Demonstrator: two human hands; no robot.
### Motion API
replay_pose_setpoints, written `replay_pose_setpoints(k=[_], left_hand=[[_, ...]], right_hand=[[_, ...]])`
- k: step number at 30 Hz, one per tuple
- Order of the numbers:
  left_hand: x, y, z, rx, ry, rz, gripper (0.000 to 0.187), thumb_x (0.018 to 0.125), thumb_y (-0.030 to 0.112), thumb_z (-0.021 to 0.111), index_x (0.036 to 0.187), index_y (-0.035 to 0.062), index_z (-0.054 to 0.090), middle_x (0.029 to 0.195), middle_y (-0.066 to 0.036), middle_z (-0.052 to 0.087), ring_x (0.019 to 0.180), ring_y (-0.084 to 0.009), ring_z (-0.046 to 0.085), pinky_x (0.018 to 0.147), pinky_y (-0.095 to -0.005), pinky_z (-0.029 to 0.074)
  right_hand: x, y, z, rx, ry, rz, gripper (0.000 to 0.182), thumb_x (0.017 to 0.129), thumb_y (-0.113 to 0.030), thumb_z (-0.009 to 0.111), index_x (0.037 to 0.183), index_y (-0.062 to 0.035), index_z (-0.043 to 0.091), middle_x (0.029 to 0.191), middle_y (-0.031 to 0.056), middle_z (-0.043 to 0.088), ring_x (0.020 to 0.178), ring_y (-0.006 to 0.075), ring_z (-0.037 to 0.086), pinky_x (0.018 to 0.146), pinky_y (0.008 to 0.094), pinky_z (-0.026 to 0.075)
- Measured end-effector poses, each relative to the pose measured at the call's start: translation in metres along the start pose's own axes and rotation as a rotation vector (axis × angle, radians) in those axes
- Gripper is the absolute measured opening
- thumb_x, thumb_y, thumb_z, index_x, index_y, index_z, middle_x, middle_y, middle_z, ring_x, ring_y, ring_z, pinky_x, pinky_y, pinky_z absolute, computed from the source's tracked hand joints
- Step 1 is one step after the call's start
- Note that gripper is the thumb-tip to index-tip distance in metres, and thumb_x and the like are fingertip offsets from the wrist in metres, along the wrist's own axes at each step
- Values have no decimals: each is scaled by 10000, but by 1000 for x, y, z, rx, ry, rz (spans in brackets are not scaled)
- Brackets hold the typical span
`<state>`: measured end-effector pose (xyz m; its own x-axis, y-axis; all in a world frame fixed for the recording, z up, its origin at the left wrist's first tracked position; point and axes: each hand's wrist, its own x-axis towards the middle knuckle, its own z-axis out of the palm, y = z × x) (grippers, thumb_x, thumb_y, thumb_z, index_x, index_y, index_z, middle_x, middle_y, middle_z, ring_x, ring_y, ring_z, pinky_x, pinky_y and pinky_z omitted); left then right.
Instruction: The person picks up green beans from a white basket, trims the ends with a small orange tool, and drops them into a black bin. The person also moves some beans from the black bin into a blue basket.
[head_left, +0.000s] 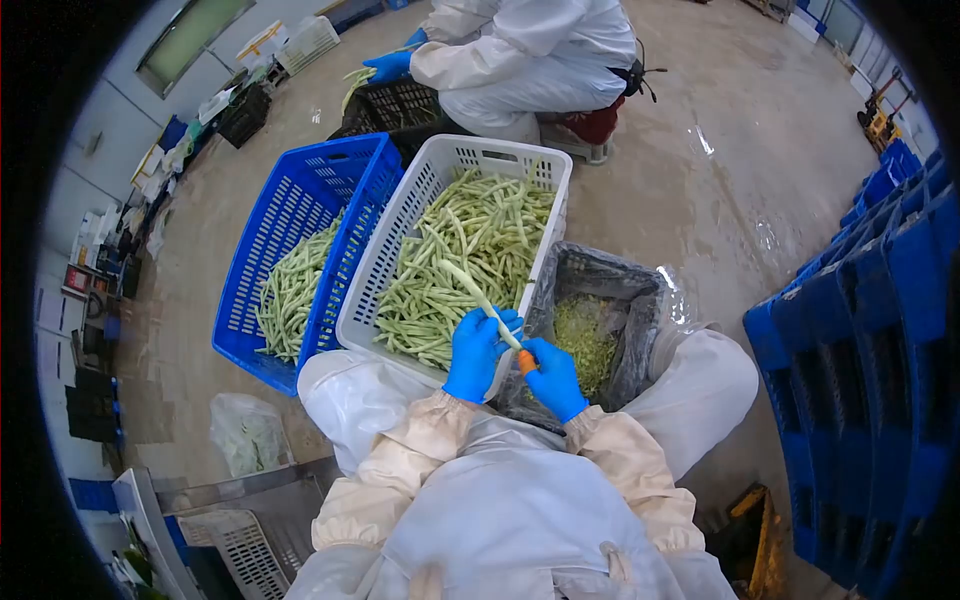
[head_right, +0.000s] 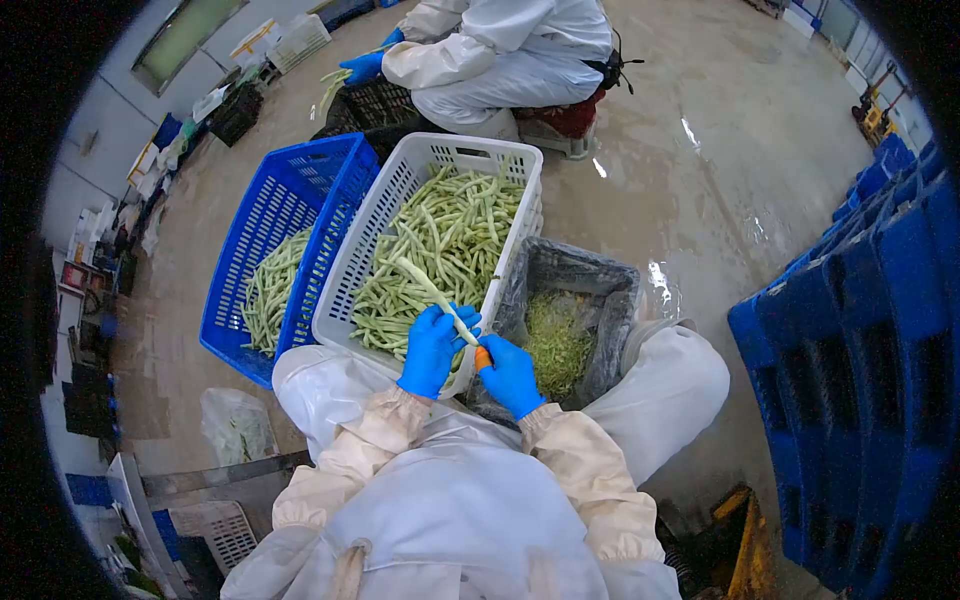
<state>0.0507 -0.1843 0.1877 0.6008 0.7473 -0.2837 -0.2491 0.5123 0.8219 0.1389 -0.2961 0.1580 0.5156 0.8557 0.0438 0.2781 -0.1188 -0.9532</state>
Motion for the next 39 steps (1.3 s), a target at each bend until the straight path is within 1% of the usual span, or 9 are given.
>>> replay_pose_setpoints(k=[6,13,17,20,21,23,30,33,39], left_hand=[[24,17,13,314,252,125,135,866,170,559,875,37,581,640,11,491,524,-62,436,488,-230,412],[26,1,10,598,60,114,302,850,120,568,1143,53,561,643,8,526,513,-48,454,471,-219,372],[18,17,-20,639,-102,-141,239,881,162,518,1075,30,564,703,-9,553,579,-60,502,502,-208,393],[16,16,-56,717,-245,-130,255,897,159,486,1086,2,556,715,-10,542,603,-62,487,538,-208,397],[11,23,-50,695,-296,-176,261,900,150,479,1097,-4,552,717,-8,538,605,-62,479,544,-207,396],[2,27,-43,624,-309,-183,280,903,140,466,1137,2,536,710,-2,530,581,-59,456,526,-200,380],[-2,27,-44,593,-306,-160,311,900,126,464,1190,27,523,689,16,527,559,-51,438,510,-188,364],[-2,25,-43,587,-294,-159,305,902,128,462,1182,24,525,687,13,527,555,-55,445,504,-191,367],[-5,18,-37,502,-212,-179,269,891,126,488,1132,16,537,690,-1,538,557,-68,477,485,-199,371]], right_hand=[[-5,-4,7,-336,-6,-262,136,773,-142,583,868,-45,598,771,154,603,678,331,581,579,401,449],[-5,7,11,-181,120,-342,151,754,-109,565,888,-43,587,774,151,597,651,298,578,603,381,458],[18,40,-38,341,540,107,137,806,-106,570,932,-56,589,755,103,587,659,188,540,629,309,444],[20,53,-62,-33,366,389,193,797,-69,561,988,-55,587,827,125,586,761,244,570,696,324,457],[19,46,-58,-33,374,394,193,797,-69,561,988,-55,587,827,125,586,761,244,570,696,324,457],[20,27,-37,-207,427,-262,252,786,-69,573,1036,-38,573,906,153,573,834,279,575,752,349,460],[12,27,-22,49,28,-120,250,805,-95,559,1042,-15,574,944,166,583,870,306,582,763,368,456],[13,30,-21,62,15,-70,206,851,-104,541,1037,-26,586,945,119,598,894,225,580,788,320,446],[13,30,-17,35,106,-30,205,836,-134,547,993,-9,588,870,183,608,786,305,602,703,360,466]])
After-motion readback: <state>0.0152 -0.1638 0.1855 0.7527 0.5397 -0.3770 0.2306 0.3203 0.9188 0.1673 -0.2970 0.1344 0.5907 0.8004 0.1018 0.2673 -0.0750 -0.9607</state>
